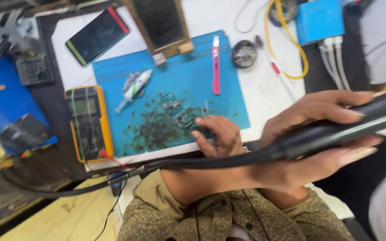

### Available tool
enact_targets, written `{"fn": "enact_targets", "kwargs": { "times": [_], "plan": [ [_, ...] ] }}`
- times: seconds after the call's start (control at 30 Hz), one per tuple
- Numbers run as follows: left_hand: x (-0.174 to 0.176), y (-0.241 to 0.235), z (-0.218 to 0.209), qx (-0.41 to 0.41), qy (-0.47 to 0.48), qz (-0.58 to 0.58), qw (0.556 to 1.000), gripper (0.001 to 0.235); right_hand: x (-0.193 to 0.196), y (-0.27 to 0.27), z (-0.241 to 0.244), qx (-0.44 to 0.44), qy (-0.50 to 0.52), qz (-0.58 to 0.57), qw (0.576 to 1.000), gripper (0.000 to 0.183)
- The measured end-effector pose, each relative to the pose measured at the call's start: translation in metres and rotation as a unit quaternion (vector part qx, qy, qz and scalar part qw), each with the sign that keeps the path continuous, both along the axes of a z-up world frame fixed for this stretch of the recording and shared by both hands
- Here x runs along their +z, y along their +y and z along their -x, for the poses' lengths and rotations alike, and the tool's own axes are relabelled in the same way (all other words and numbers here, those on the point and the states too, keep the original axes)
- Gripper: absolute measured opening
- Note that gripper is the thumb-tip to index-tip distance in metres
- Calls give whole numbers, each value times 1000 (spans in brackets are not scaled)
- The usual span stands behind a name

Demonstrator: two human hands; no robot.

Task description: The person uses a hot air gun and tweezers to work on a small green circuit board. They apply a white substance from a syringe to the board and use a green tool to spread it. The person then uses the hot air gun to heat specific components on the board while manipulating them with tweezers.

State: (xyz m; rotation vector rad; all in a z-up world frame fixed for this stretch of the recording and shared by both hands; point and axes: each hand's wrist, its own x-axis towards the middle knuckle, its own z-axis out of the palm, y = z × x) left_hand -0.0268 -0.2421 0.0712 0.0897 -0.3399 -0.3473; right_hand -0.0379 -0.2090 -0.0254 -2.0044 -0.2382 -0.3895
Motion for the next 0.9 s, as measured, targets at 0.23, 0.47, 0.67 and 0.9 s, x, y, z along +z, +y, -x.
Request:
{"fn": "enact_targets", "kwargs": {
  "times": [0.23, 0.47, 0.67, 0.9],
  "plan": [
    [-16, 161, -41, 310, -87, -343, 883, 33, -1, -2, -4, -2, 1, 32, 999, 28],
    [18, 231, -49, 383, -110, -319, 860, 25, -2, 1, -4, -11, 16, 37, 999, 25],
    [25, 220, -54, 374, -125, -319, 862, 20, 7, 9, -14, 4, -5, 239, 971, 57],
    [53, 243, -73, 323, -137, -360, 864, 20, 12, 12, -21, -9, 32, 246, 969, 39]
  ]
}}
